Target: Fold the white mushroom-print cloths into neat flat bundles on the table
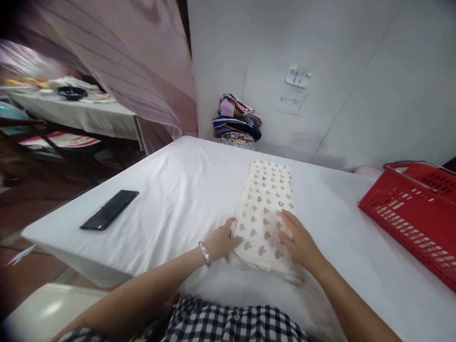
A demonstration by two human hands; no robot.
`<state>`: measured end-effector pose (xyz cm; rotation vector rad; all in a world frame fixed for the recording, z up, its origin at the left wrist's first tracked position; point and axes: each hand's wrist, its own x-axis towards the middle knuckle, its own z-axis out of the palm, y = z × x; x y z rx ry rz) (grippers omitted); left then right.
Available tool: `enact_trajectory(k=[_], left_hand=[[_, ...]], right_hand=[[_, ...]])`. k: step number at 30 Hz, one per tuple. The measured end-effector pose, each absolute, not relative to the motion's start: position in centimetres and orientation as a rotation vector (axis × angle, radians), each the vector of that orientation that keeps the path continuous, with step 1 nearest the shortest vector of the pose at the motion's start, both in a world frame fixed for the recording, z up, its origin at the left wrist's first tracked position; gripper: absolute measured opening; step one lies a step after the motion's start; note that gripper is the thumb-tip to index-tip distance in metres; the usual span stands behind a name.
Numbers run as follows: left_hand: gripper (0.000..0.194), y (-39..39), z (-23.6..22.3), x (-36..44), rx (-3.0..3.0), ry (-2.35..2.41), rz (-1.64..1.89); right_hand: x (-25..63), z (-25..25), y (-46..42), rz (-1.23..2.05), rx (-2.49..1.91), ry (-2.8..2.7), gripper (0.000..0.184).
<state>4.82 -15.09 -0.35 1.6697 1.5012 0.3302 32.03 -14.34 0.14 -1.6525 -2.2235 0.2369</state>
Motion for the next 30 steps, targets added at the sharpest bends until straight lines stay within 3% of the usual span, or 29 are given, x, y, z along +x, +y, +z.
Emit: enact_trajectory(k=[5, 9, 15, 18, 23, 30], left_hand=[[0.074, -14.5, -0.2, 4.3, 1.788, 1.518, 0.246], [0.063, -11.9, 1.3, 3.5, 1.944, 1.554, 0.212], [0.04, -8.8, -0.3, 6.5, 2.314, 1.423, 0.674], [0.037, -9.0, -2.9, 7.8, 2.42, 1.254, 0.69], [0.04, -9.6, -4.5, 7.7, 2.382, 1.211, 0.695], [0.039, -9.6, -3.9, 7.5, 2.396, 1.203, 0.7]], right_hand=[[28.0, -2.5, -14.2, 0.262, -1.397, -2.657, 0.058], [27.7, -4.2, -14.4, 0.301, -1.381, -2.74, 0.056], [28.5, -2.0, -12.3, 0.655, -1.405, -2.545, 0.049], [28.6, -0.5, -8.3, 0.779, -1.545, -2.228, 0.039], [26.5, 1.1, 2.0, 0.71, -1.692, -1.93, 0.029], [20.7, 1.8, 14.9, 0.434, -2.099, -1.956, 0.044]])
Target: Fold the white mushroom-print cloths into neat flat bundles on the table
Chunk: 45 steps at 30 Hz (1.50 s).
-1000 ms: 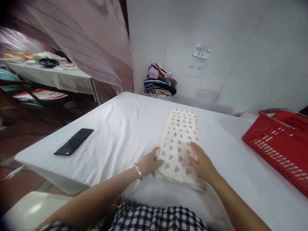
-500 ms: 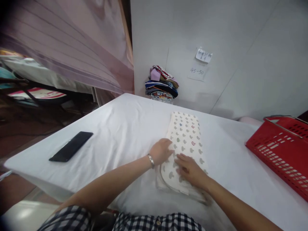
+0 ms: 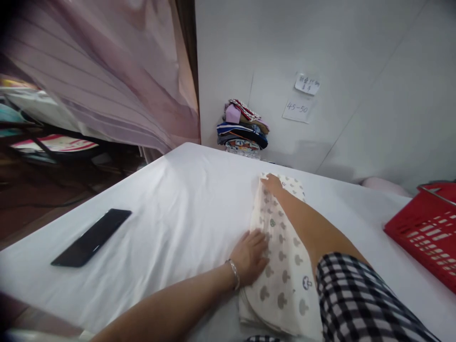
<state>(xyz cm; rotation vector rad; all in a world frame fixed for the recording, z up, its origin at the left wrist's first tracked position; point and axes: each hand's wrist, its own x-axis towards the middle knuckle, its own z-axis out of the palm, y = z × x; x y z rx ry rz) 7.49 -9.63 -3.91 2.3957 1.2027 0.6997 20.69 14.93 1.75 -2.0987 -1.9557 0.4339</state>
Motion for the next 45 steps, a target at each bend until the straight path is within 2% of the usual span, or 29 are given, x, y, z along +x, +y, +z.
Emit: enact_trajectory(k=[5, 12, 24, 28, 31, 37, 41, 45], left_hand=[[0.04, -9.7, -3.8, 7.4, 2.385, 1.189, 0.686], [0.034, -9.6, -3.3, 7.4, 2.349, 1.202, 0.689], [0.037, -9.4, -3.5, 7.5, 2.266, 1.176, 0.698], [0.039, -9.2, -3.5, 7.3, 2.256, 1.162, 0.697], [0.04, -9.1, -3.7, 7.3, 2.244, 1.164, 0.698], [0.038, -8.9, -3.7, 7.2, 2.25, 1.156, 0.708], [0.032, -8.5, -3.9, 7.0, 2.244, 1.12, 0.763], [0.027, -8.0, -4.4, 6.6, 2.202, 1.087, 0.87]], right_hand=[[18.5, 0.3, 19.4, 0.232, -2.238, -2.001, 0.05], [20.1, -0.1, 21.5, 0.169, -2.261, -2.072, 0.032], [19.5, -1.5, 22.8, 0.227, -2.204, -2.07, 0.036], [20.8, -0.8, 22.1, 0.321, -2.106, -2.089, 0.047], [22.7, -0.4, 19.3, 0.336, -2.021, -2.089, 0.05], [25.8, -1.4, 7.9, 0.324, -1.685, -2.343, 0.036], [27.3, -2.1, -0.7, 0.338, -1.46, -2.465, 0.04], [28.2, -2.4, -8.1, 0.408, -1.436, -2.539, 0.047]])
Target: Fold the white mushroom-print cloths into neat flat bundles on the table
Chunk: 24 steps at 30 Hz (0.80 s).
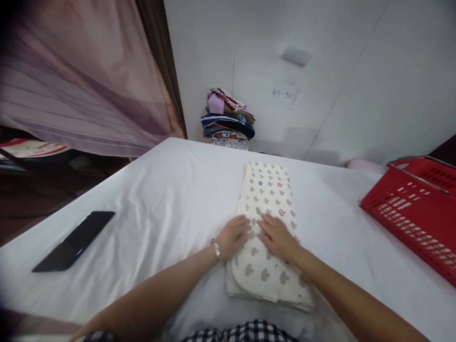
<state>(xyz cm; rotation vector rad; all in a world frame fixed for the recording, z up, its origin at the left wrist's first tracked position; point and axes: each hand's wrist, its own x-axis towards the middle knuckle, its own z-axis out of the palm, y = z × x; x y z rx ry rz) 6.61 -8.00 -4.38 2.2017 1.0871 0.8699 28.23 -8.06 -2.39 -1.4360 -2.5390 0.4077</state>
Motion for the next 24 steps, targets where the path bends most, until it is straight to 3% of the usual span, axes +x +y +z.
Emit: enact_trajectory(k=[6, 11, 17, 24], left_hand=[[0.036, -6.8, -3.7, 6.4, 2.098, 1.461, 0.806], [0.049, -4.7, -1.6, 7.3, 1.814, 1.653, 0.501], [0.067, -2.9, -1.2, 8.1, 1.557, 1.756, 0.436], [0.066, -3.5, -1.0, 7.7, 1.537, 1.824, 0.381]], right_hand=[[30.0, -2.1, -14.6, 0.573, -1.389, -2.603, 0.046], [34.7, -2.8, -14.6, 0.341, -1.716, -2.133, 0.048], [36.4, -3.6, -14.9, 0.726, -1.896, -1.673, 0.077], [36.9, -3.5, -14.5, 1.059, -1.721, -1.538, 0.087]])
